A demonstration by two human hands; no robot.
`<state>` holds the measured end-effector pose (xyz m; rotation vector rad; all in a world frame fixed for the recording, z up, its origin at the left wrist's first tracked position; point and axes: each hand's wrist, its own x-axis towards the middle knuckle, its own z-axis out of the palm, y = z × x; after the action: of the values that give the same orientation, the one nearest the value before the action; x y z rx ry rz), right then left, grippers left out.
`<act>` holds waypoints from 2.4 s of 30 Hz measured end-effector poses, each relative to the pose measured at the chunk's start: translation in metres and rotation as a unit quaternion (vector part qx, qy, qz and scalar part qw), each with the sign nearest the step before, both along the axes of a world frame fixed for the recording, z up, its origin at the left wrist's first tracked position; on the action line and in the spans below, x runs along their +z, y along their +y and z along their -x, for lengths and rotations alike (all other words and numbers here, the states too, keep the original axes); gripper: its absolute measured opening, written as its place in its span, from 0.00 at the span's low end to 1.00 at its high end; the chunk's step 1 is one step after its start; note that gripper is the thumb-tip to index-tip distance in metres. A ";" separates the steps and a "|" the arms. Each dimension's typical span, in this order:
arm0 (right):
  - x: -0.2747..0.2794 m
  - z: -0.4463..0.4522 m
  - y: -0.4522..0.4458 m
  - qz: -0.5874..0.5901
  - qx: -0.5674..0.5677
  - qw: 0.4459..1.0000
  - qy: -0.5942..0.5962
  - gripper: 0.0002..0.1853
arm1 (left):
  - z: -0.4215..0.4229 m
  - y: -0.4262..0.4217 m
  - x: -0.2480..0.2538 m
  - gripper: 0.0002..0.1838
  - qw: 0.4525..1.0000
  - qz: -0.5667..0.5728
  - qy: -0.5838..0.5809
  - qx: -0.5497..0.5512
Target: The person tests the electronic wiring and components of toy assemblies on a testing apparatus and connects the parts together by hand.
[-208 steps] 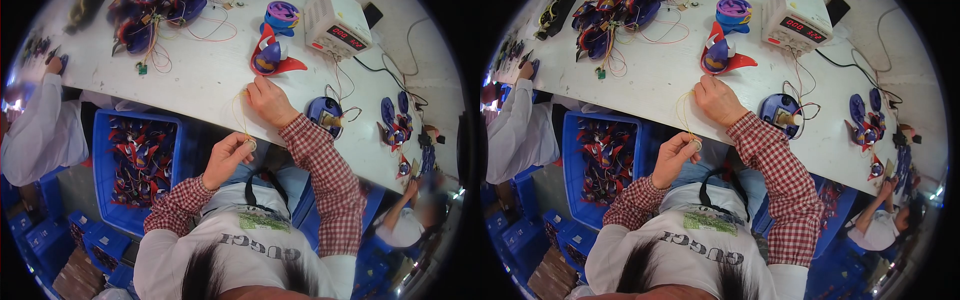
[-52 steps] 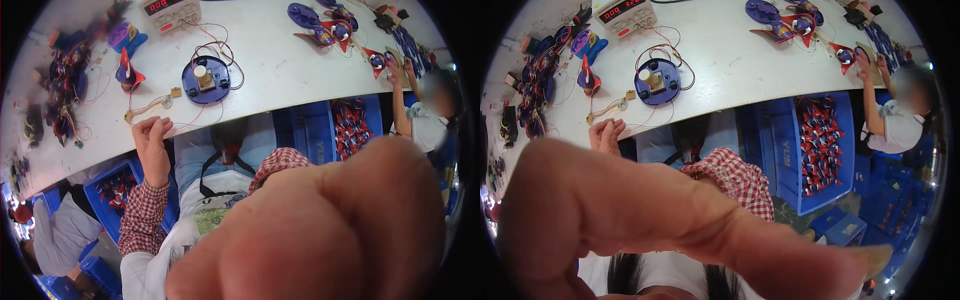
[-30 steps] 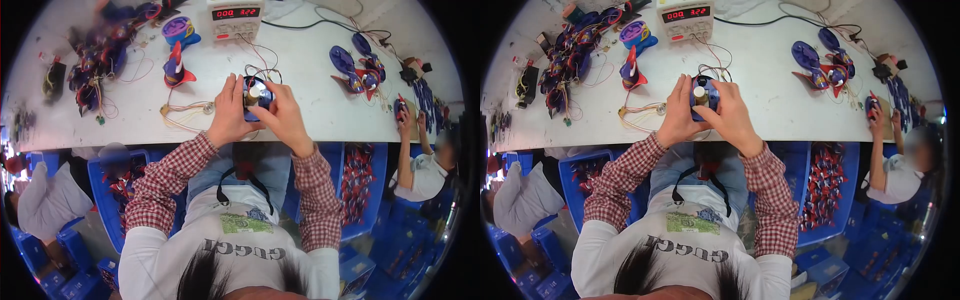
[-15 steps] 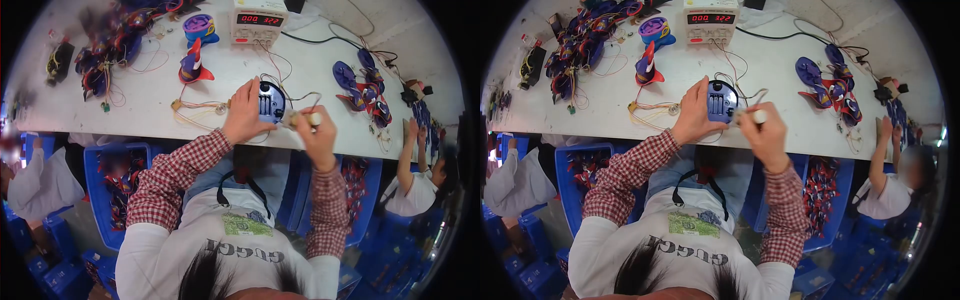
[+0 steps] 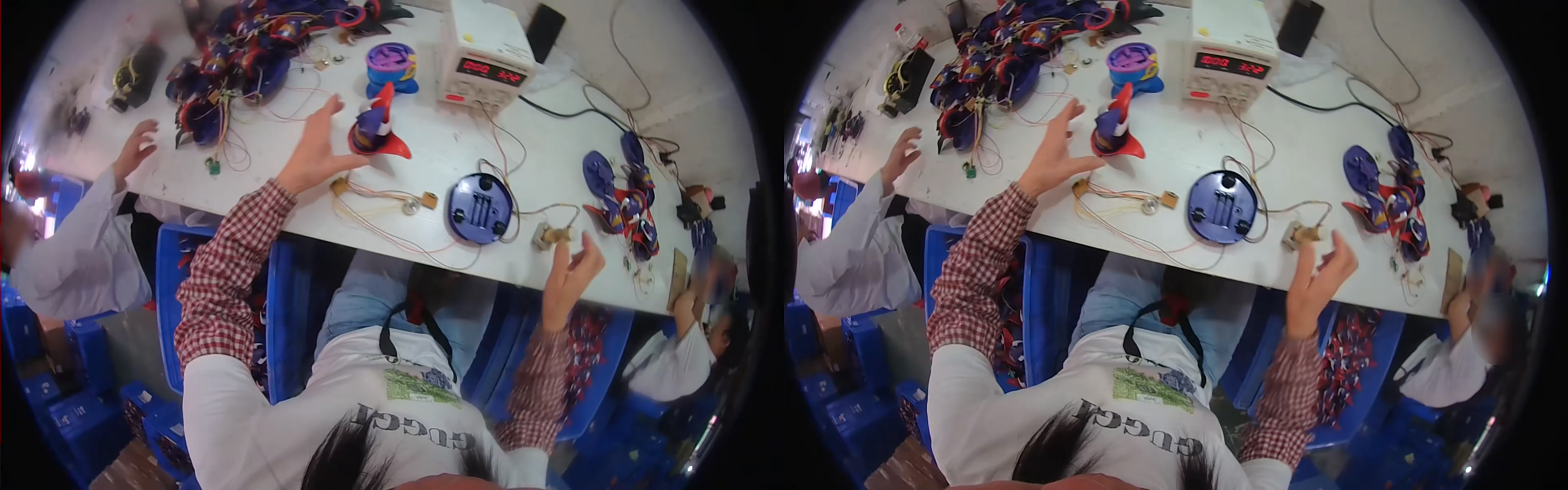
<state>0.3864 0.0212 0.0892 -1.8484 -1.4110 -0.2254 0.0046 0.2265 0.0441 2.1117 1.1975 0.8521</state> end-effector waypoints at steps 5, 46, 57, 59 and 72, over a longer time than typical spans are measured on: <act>0.013 0.154 0.046 0.075 0.405 0.909 0.060 0.25 | -0.007 0.021 0.001 0.58 0.998 0.054 -0.004 -0.033; -0.024 0.059 0.082 0.003 0.176 0.962 0.210 0.12 | -0.148 -0.062 -0.021 0.35 0.983 0.006 -0.159 -0.095; 0.026 0.188 0.092 0.058 0.384 0.906 0.168 0.18 | 0.083 -0.067 0.004 0.33 0.796 0.188 -0.562 0.122; 0.001 0.193 0.087 0.072 0.397 0.904 0.144 0.14 | 0.155 -0.050 -0.003 0.31 0.841 0.112 -0.494 0.192; -0.019 0.139 0.009 0.071 0.291 0.939 0.171 0.12 | 0.211 -0.007 -0.020 0.22 0.943 0.119 -0.245 0.192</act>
<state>0.2470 0.0300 0.0703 -1.4052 -1.6735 0.4833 -0.2069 0.2195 0.0241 1.3769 1.3669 1.2447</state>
